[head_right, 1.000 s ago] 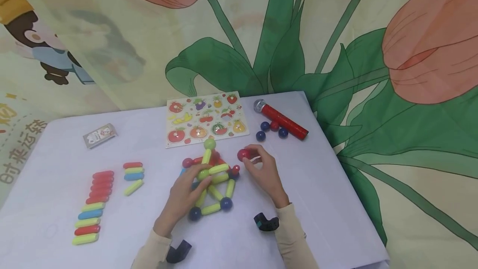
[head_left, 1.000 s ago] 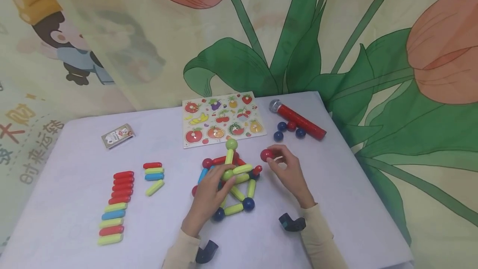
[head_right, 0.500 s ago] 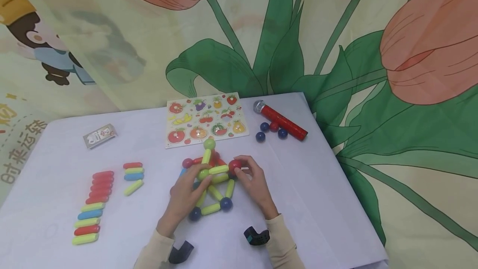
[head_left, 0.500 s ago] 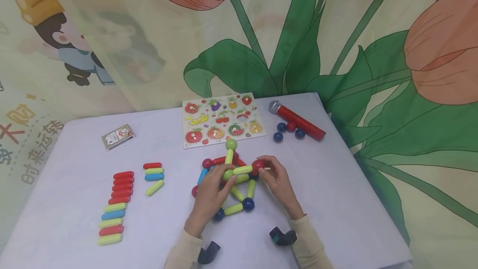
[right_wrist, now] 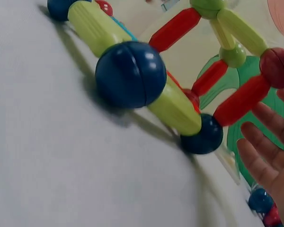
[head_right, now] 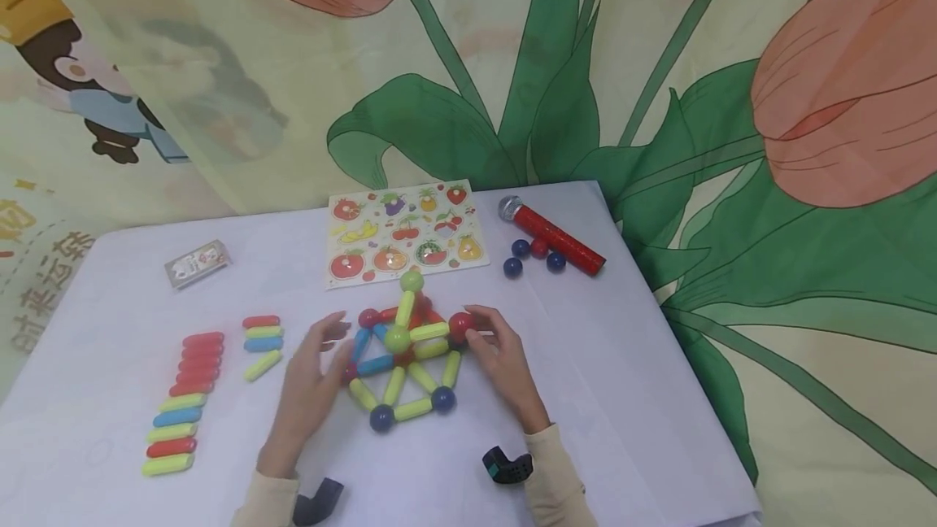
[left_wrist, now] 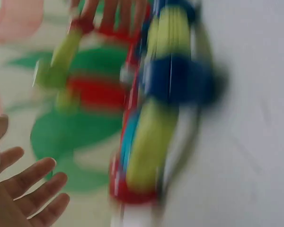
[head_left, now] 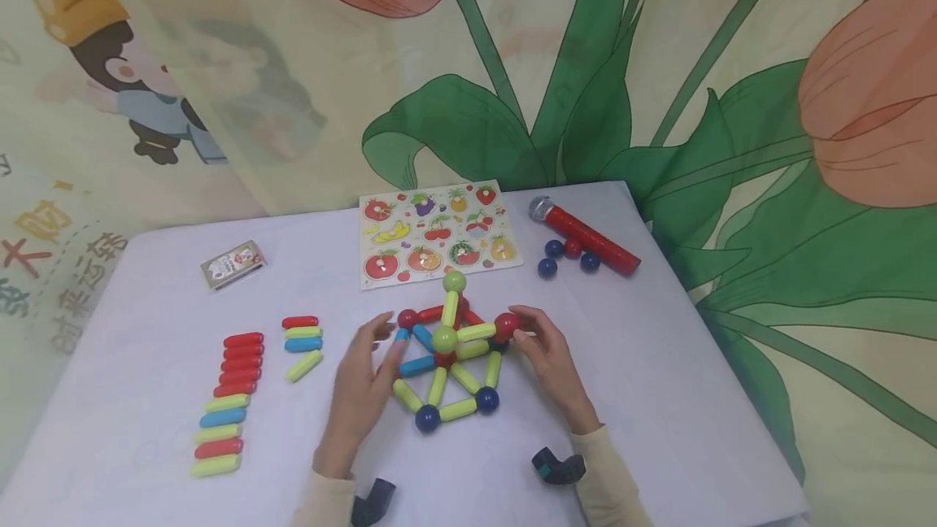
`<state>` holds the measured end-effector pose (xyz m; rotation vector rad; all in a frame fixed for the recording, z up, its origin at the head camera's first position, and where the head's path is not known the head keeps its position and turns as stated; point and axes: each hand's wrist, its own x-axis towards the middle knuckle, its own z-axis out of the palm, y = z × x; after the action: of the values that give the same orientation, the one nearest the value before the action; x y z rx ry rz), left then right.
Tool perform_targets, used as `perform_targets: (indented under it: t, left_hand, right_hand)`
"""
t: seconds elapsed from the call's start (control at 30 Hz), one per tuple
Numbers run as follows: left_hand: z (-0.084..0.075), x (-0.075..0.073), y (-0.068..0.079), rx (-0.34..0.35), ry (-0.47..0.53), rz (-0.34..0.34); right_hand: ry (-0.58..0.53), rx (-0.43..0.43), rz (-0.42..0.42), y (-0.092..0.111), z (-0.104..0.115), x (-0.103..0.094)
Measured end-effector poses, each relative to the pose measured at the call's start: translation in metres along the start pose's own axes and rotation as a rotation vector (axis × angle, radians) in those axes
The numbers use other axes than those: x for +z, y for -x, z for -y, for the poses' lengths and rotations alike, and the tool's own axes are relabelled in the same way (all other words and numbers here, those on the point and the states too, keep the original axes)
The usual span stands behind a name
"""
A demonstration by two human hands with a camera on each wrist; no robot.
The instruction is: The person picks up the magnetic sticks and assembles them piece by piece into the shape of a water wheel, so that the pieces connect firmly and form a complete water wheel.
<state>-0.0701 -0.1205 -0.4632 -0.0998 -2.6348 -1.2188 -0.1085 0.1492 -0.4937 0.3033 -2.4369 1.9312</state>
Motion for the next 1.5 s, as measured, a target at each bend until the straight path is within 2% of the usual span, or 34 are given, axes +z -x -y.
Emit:
perform_targets:
  t: [0.1,0.17,0.27,0.33,0.4,0.47,0.53,0.63,0.77,0.97,1.1,1.3,1.4,1.5]
  left_hand:
    - [0.028,-0.03,0.006,-0.113,-0.116,-0.077]
    - [0.045,-0.049,0.011,-0.192,-0.209,-0.079]
    - [0.065,-0.069,0.018,-0.307,-0.328,0.006]
    - [0.074,-0.075,0.021,-0.352,-0.381,0.075]
    - [0.081,-0.077,0.023,-0.377,-0.411,0.109]
    - [0.086,-0.076,0.023,-0.37,-0.423,0.104]
    - [0.085,-0.073,0.021,-0.351,-0.408,0.079]
    - [0.077,-0.066,0.015,-0.316,-0.405,0.083]
    - [0.069,-0.058,0.014,-0.282,-0.41,0.13]
    - [0.061,-0.04,0.01,-0.337,-0.335,0.227]
    - [0.052,-0.027,0.002,-0.316,-0.333,0.269]
    - [0.044,-0.023,-0.002,-0.33,-0.346,0.313]
    - [0.043,-0.023,-0.003,-0.335,-0.336,0.314]
    - [0.04,-0.02,-0.004,-0.315,-0.285,0.251]
  right_hand:
    - [0.048,0.039,-0.048,0.006,-0.006,-0.005]
    - [0.101,0.066,-0.081,0.012,-0.011,-0.006]
    - [0.211,0.108,-0.087,0.024,-0.012,-0.005]
    - [0.325,0.123,-0.027,0.033,-0.01,-0.001]
    - [0.454,0.12,0.071,0.041,-0.005,0.006]
    - [0.595,0.084,0.176,0.048,-0.002,0.013]
    - [0.699,0.042,0.247,0.053,0.001,0.021]
    - [0.782,-0.015,0.265,0.057,0.003,0.031]
    - [0.783,-0.034,0.257,0.059,0.001,0.037]
    - [0.787,-0.007,0.265,0.058,0.001,0.035]
    - [0.77,0.001,0.27,0.057,0.002,0.036]
    - [0.793,-0.025,0.253,0.059,0.002,0.039]
    - [0.826,-0.036,0.228,0.059,0.001,0.039]
    - [0.836,-0.039,0.217,0.058,0.0,0.039]
